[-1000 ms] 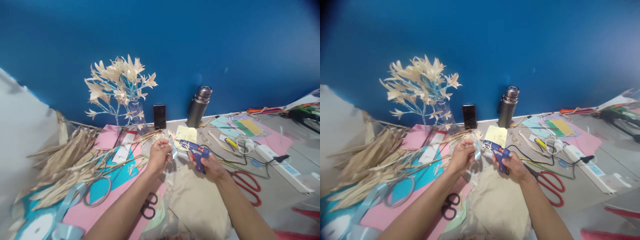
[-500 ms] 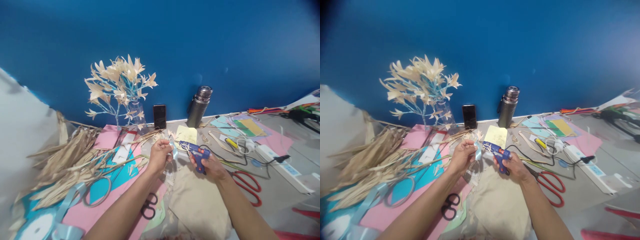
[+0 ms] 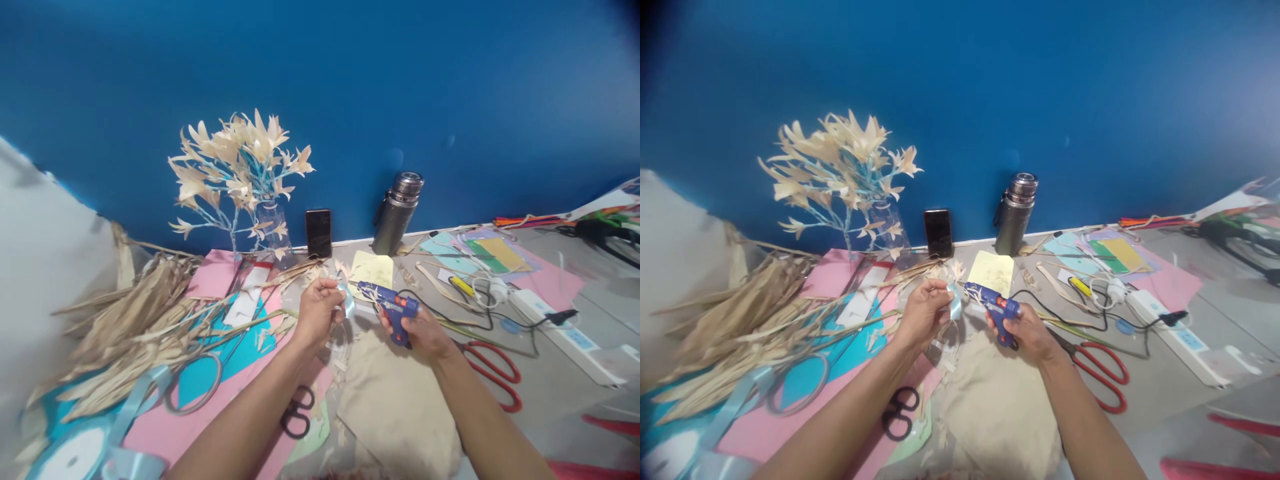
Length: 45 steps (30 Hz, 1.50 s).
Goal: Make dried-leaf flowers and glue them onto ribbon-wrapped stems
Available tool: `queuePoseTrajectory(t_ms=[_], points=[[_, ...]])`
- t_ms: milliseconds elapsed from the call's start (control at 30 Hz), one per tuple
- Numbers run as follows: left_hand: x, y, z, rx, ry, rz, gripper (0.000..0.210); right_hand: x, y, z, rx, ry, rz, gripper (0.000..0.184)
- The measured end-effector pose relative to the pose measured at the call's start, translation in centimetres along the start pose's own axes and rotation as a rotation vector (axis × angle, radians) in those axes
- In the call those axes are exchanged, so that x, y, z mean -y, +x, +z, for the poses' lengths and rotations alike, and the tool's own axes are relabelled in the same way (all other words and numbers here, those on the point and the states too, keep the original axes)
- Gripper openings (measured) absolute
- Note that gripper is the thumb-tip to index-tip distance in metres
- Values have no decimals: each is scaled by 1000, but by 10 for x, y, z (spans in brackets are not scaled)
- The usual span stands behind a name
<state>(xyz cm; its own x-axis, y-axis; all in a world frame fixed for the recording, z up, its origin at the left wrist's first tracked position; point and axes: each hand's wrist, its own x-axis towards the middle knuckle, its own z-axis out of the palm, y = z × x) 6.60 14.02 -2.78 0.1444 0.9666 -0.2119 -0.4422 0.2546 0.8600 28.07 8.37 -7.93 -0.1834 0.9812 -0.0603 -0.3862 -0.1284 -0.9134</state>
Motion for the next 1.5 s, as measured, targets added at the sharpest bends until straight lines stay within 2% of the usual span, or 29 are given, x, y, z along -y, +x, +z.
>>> queuePoseTrajectory(t_ms=[733,867,933,1033,1100,1167,1233,1300,1367,1500], points=[[6,0,-2,-23,60,40,36,3,3,-3,63,-19,-7,52],[3,1,-3,-32,68,46,36,5,3,-11,108,79,-86,56],[-2,2,-3,-42,57,59,37,9,4,-12,57,43,-141,56],[-13,1,-3,-76,26,98,40,14,8,-9,-156,-242,-180,46],[-20,0,-4,-87,11,124,41,14,12,-5,-291,-545,-207,37],[-26,0,-5,-73,-3,143,40,12,16,-1,-368,-886,-238,35],[-30,0,-6,-54,-13,156,40,8,19,2,-352,-1208,-231,36],[-32,-1,-6,-46,-18,165,40,5,21,3,-274,-1440,-192,35],[-34,-1,-7,-44,-23,169,41,3,21,3,-200,-1546,-163,34],[-38,-4,-6,-46,-34,163,42,3,21,1,-134,-1579,-128,32]])
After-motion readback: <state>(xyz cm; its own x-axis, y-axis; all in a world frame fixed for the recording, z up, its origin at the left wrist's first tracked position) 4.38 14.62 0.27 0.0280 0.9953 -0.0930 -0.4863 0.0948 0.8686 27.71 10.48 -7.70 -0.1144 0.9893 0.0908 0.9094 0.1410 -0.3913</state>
